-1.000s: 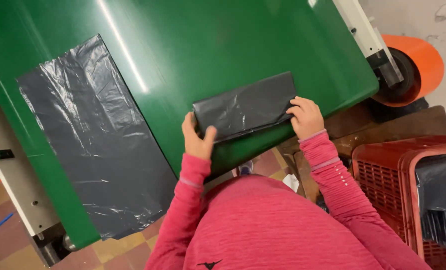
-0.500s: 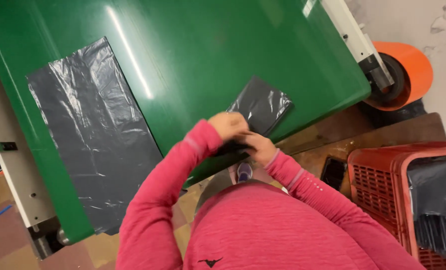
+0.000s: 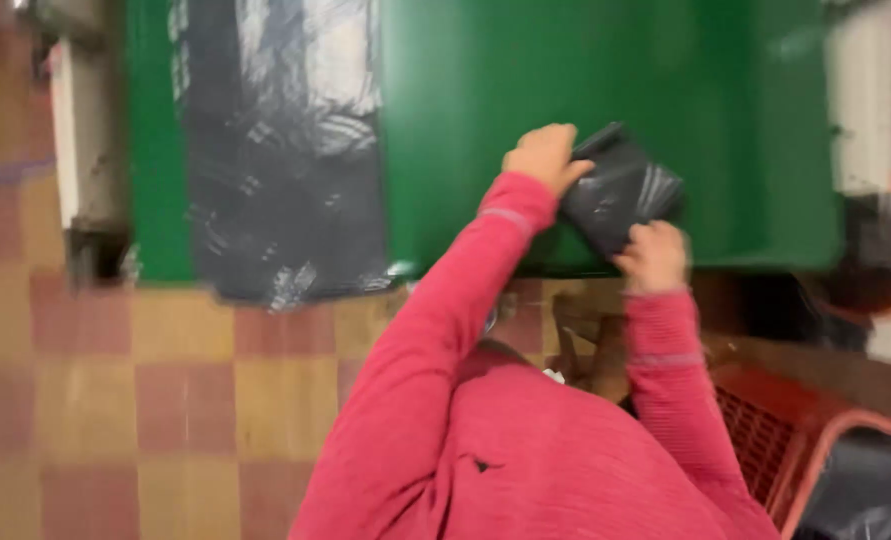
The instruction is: Fold black plastic bags and place them into a storage crate.
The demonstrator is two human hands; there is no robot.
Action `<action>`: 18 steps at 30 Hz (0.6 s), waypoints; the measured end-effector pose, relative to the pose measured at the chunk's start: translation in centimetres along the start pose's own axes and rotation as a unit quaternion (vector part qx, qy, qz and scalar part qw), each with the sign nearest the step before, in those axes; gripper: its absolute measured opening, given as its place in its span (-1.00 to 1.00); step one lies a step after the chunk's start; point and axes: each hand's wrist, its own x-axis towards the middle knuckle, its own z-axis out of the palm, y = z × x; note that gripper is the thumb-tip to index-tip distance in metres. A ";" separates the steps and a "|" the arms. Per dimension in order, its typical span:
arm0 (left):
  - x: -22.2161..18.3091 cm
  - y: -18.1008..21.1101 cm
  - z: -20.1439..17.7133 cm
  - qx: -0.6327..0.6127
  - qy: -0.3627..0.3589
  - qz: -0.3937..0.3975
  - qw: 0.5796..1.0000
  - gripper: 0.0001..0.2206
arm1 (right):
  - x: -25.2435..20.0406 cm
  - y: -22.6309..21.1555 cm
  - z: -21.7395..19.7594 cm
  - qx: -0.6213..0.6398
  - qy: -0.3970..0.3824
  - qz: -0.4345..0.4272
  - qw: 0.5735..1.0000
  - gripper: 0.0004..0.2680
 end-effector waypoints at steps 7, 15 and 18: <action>-19.1 -8.3 -7.7 -0.287 -0.150 0.030 0.946 -0.66 | -7.9 8.4 8.8 -0.599 0.042 0.092 0.795 -0.83; -31.5 -30.5 -15.2 -0.489 0.218 -0.427 0.729 -0.55 | -4.5 26.4 13.0 -0.414 0.021 0.274 0.868 -0.54; -29.0 -33.4 -14.9 -0.519 0.253 -0.416 0.702 -0.60 | -3.1 30.4 13.6 -0.347 0.047 0.301 0.887 -0.43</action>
